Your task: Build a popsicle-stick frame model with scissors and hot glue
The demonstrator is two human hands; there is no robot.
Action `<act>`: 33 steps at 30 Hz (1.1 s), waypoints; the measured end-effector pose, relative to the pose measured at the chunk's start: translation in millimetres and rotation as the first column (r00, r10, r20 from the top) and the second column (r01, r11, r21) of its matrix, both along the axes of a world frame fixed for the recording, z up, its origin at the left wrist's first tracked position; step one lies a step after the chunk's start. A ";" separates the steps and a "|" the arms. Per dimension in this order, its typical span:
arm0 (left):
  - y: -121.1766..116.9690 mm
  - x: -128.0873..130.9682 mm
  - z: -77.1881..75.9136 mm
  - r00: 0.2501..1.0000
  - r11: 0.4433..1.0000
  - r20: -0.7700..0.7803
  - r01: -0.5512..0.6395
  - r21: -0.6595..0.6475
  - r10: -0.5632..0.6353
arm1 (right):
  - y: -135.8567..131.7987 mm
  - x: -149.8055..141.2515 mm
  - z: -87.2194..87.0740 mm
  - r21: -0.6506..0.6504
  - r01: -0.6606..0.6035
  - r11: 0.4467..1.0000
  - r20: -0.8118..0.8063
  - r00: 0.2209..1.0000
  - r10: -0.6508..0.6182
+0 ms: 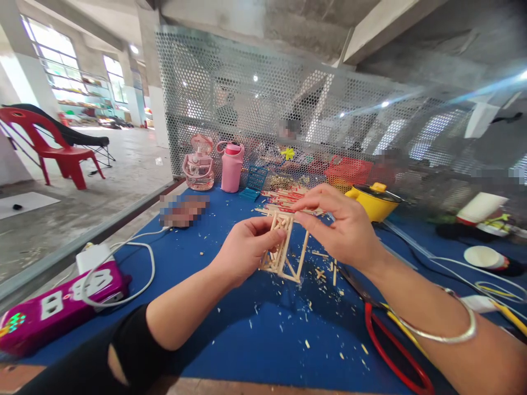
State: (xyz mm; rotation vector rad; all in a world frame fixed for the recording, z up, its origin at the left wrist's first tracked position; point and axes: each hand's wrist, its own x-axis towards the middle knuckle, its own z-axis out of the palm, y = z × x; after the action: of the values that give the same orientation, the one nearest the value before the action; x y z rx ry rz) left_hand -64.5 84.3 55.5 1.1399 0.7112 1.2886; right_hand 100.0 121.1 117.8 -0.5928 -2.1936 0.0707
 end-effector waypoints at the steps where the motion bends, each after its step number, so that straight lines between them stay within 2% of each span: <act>1: 0.1 0.0 -0.3 1.000 1.000 -0.001 -0.002 0.003 0.002 | -1.1 0.1 -0.4 0.091 0.016 0.996 0.047 0.999 -0.020; 6: 0.7 0.0 -1.5 1.000 0.999 -0.028 -0.009 0.043 0.010 | -4.0 -1.9 -1.5 0.355 0.056 0.933 0.170 0.978 -0.123; 10: 0.4 0.0 0.2 0.999 0.998 -0.035 -0.016 0.057 0.018 | -6.8 -3.7 0.6 0.451 0.071 0.890 0.221 0.957 -0.188; 17: 0.4 -2.2 -1.2 0.995 0.995 -0.090 -0.035 0.095 0.044 | -11.0 -7.7 -0.7 0.403 0.129 0.906 0.212 0.950 -0.229; 20: 1.3 -2.5 -3.2 0.997 0.995 -0.069 -0.022 0.097 0.029 | -12.0 -10.1 -3.6 0.388 0.149 0.910 0.192 0.952 -0.237; 24: 1.4 -2.0 -3.0 1.000 0.998 -0.007 -0.018 0.056 0.018 | -13.6 -12.9 -5.6 0.390 0.154 0.908 0.188 0.952 -0.242; 33: -2.9 0.9 1.7 0.995 0.994 -0.002 -0.099 0.048 0.099 | -16.4 -7.9 -4.1 0.399 0.113 0.910 0.255 0.940 -0.228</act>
State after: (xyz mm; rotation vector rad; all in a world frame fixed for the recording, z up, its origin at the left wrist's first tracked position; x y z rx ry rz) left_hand -63.6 81.4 57.2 1.1578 0.7517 1.3937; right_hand 92.0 104.8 113.6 -0.6002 -2.3428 -0.5616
